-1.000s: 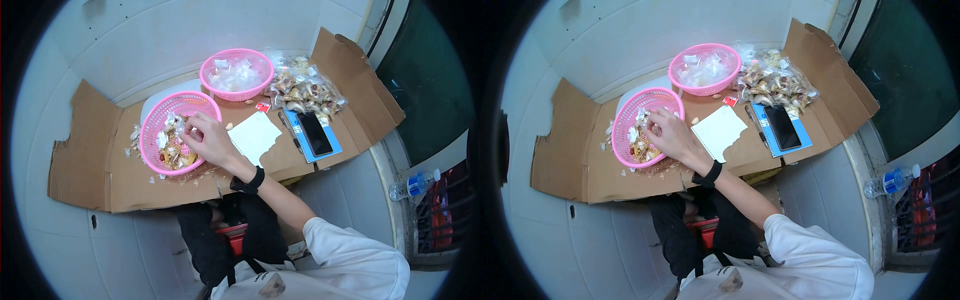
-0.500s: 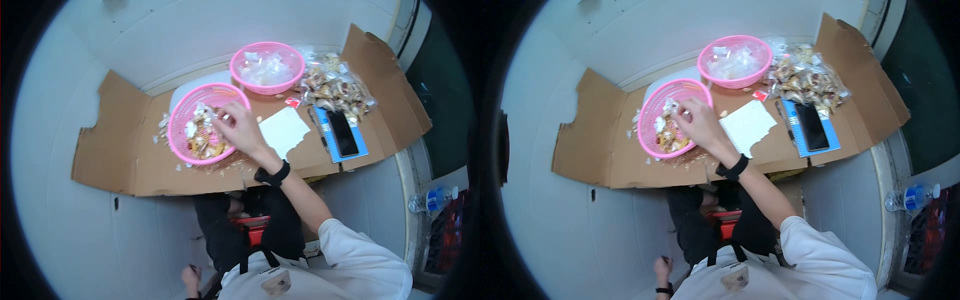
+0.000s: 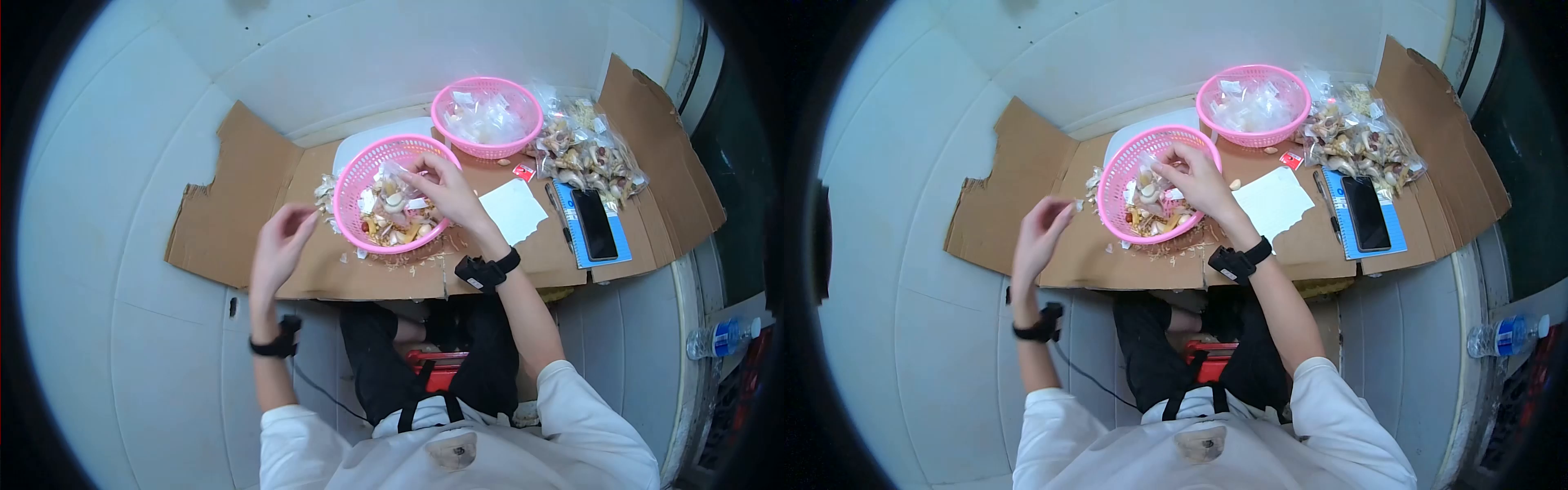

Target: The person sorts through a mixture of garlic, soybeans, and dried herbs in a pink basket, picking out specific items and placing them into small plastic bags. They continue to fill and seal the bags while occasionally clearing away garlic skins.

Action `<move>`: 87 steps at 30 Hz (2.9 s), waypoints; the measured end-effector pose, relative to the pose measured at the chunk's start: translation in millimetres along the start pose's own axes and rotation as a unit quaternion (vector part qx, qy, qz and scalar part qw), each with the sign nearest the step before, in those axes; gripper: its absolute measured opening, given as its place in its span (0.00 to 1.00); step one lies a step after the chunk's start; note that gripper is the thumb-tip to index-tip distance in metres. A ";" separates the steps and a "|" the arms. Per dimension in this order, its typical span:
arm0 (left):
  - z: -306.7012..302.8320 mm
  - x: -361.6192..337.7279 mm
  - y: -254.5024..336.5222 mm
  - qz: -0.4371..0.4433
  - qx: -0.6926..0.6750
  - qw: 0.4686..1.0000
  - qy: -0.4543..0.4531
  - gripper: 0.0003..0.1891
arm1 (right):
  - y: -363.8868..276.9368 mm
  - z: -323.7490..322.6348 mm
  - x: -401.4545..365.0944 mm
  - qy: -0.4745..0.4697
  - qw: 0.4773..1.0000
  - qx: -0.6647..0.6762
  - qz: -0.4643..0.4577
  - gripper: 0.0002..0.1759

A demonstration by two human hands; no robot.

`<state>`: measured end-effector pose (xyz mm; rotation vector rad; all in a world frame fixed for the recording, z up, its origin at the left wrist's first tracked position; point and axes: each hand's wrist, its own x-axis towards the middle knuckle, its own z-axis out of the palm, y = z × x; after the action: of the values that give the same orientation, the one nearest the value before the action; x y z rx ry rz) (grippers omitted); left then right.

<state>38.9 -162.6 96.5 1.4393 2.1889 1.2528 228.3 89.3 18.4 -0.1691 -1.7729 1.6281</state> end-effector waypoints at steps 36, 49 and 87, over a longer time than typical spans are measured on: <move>87.6 65.8 -75.3 0.100 -0.322 0.938 0.080 0.23 | 21.8 26.4 25.6 -0.046 0.805 -0.584 0.097 0.12; 114.7 78.6 -73.4 0.071 -0.264 0.957 0.098 0.19 | 30.4 22.9 41.5 -0.041 0.821 -0.564 0.076 0.16; 121.0 59.8 -39.8 0.170 -0.168 0.970 0.034 0.19 | 27.5 20.0 22.0 0.044 0.982 0.141 0.117 0.20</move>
<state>56.9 -54.9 7.8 1.6866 1.6988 1.7110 190.7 90.2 3.3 -0.3218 -1.4803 1.9883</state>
